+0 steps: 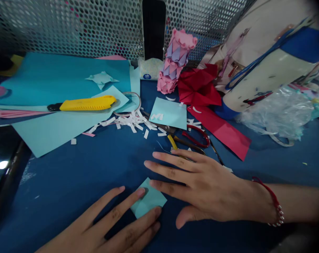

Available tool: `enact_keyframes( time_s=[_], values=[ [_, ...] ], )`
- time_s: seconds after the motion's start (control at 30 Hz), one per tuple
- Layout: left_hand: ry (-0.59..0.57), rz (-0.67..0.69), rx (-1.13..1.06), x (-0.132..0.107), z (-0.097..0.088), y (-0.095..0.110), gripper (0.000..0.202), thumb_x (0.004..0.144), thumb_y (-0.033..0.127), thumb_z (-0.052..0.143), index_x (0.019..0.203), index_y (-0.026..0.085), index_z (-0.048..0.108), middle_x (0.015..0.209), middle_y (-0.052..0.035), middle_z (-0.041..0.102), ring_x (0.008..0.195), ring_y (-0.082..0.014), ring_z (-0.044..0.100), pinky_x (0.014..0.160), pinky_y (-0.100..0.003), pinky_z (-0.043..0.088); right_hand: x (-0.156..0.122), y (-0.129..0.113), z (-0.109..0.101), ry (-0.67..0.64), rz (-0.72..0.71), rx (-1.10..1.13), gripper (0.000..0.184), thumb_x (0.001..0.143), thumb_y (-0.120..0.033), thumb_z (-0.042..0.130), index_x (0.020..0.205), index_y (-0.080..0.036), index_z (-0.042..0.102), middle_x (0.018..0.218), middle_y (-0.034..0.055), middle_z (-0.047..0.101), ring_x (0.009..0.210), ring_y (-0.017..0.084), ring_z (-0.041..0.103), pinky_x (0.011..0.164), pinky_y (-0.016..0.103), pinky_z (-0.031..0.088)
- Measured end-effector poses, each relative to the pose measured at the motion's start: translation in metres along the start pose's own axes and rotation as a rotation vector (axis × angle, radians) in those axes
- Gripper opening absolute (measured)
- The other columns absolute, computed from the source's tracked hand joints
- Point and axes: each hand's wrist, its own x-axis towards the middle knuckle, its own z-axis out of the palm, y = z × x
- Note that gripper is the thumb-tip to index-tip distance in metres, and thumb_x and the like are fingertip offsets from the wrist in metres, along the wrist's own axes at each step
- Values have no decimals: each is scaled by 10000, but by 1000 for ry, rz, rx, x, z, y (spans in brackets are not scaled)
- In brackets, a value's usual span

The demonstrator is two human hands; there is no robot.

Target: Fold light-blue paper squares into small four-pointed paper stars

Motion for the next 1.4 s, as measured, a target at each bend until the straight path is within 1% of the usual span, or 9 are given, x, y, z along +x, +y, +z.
enact_keyframes(
  time_s=[0.17, 0.3, 0.37, 0.53, 0.77, 0.93, 1.07, 1.23, 1.4],
  values=[
    [-5, -15, -76, 1, -1, 0, 544, 1142, 610, 550, 1639, 390, 564, 1783, 134, 436, 1771, -249, 55, 1442, -501, -55, 7, -4, 9, 25, 35, -39, 647, 1175, -616, 469, 1626, -165, 576, 1789, 111, 450, 1693, 302, 376, 1320, 516, 442],
    [-73, -23, -108, 1, -6, -2, 616, 1138, 673, 494, 1693, 405, 483, 1765, 169, 447, 1768, -194, -17, 1426, -446, -127, 9, -5, 9, 65, 15, -94, 624, 1206, -569, 403, 1605, -128, 592, 1792, 121, 437, 1690, 299, 386, 1316, 497, 452],
    [-86, -28, -106, 2, -8, -2, 630, 1134, 677, 494, 1702, 408, 462, 1755, 170, 465, 1761, -185, 54, 1419, -436, -149, 7, -4, 6, 68, 7, -110, 629, 1207, -580, 388, 1609, -142, 591, 1791, 115, 438, 1686, 294, 395, 1323, 486, 442],
    [-57, -79, -129, 2, -9, 1, 728, 1083, 762, 517, 1713, 405, 442, 1629, 109, 649, 1607, -201, 458, 1433, -383, -27, 3, -7, -2, 30, 3, -98, 616, 1188, -610, 431, 1571, -173, 634, 1792, 103, 438, 1687, 283, 395, 1341, 464, 415],
    [-38, -88, -169, 4, -10, 3, 687, 1161, 680, 382, 1772, 383, 275, 1729, 164, 507, 1616, -194, 434, 1425, -411, -87, 6, -8, 10, 50, 23, -87, 614, 1213, -557, 389, 1634, -146, 565, 1794, 134, 431, 1700, 298, 366, 1324, 485, 430],
    [-60, -157, -230, 5, -15, 7, 753, 1151, 700, 428, 1790, 407, 157, 1686, 177, 560, 1566, -213, 517, 1426, -383, -91, 4, -3, 19, 69, -32, -63, 687, 1205, -604, 345, 1673, -128, 508, 1822, 137, 376, 1710, 292, 341, 1350, 475, 390],
    [-41, -95, -192, 4, -11, 4, 697, 1168, 666, 396, 1778, 351, 275, 1733, 181, 497, 1642, -223, 400, 1434, -430, -97, 3, 1, 25, 76, -54, -34, 689, 1199, -615, 366, 1696, -150, 477, 1830, 130, 366, 1717, 281, 325, 1367, 455, 350],
    [-39, 11, -114, 3, -8, -6, 684, 1136, 693, 445, 1709, 318, 455, 1754, 166, 475, 1754, -240, 89, 1433, -533, -127, 6, 5, 26, 81, -87, -27, 700, 1187, -649, 379, 1656, -151, 531, 1814, 116, 406, 1713, 262, 329, 1356, 417, 360],
    [-74, 110, 33, 5, -11, -9, 602, 1050, 496, 632, 1625, 323, 587, 1750, 121, 499, 1765, -370, 2, 1420, -642, -110, 6, 6, 27, 94, -120, -11, 653, 1198, -621, 390, 1646, -172, 549, 1837, 103, 360, 1734, 259, 277, 1342, 401, 379]
  ],
)
